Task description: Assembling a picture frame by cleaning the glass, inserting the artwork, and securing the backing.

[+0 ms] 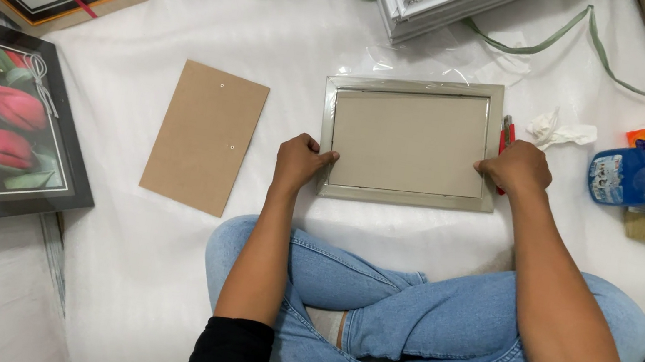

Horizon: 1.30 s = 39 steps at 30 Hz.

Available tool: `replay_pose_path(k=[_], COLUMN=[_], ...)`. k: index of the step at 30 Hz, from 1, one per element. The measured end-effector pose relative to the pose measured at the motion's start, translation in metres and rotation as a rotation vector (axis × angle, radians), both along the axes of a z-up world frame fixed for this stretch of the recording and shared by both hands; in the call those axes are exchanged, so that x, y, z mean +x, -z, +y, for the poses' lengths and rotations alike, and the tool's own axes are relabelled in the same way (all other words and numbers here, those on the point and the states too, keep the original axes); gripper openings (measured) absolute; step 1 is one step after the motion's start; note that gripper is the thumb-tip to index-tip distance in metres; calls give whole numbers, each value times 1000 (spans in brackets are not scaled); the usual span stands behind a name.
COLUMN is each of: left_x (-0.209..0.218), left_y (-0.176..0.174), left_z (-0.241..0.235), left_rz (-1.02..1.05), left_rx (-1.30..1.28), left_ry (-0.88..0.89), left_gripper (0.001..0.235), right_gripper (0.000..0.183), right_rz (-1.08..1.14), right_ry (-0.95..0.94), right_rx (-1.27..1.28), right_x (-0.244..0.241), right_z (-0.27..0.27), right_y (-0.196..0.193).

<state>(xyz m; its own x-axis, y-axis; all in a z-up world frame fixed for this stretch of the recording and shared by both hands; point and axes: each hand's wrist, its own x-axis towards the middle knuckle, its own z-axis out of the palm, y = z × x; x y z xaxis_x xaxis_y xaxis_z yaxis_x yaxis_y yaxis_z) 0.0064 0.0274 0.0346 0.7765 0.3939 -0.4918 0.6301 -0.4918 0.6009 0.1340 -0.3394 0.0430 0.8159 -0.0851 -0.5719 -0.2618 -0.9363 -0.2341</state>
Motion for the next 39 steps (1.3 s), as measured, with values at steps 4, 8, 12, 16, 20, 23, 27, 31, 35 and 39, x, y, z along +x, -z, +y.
replay_pose_path(k=[4,8,12,16,20,23,27,31,35,39], left_x=[-1,0,-1,0,-1,19,97,174,226,244], left_y=[-4,6,5,6,5,-25,-38,-27,2,53], left_z=[-2,2,1,1,-1,-10,-10,-18,-21,-9], left_rz=[9,8,11,17,-6,-188,-420,-359,-146,-96], left_rx=[-9,-5,-12,-6,-9,31,169,456,573,634], left_ry=[-17,-18,-27,-29,-15,-34,40,451,595,625], left_gripper=[48,48,47,46,50,73,57,53,85,86], right_gripper=[60,63,68,66,65,56,53,57,58,58], right_rz=[7,20,34,11,21,-11,-117,-71,-44,-26], right_ry=[2,-8,-39,-20,-28,-23,21,-27,11,14], right_rx=[23,19,8,23,-4,8,115,115,190,211], right_x=[0,0,-1,-1,2,3,5,9,15,17], right_z=[3,4,3,4,3,6,12,13,20,24], right_y=[-3,-5,-4,-4,0,-14,-25,-21,-21,-22])
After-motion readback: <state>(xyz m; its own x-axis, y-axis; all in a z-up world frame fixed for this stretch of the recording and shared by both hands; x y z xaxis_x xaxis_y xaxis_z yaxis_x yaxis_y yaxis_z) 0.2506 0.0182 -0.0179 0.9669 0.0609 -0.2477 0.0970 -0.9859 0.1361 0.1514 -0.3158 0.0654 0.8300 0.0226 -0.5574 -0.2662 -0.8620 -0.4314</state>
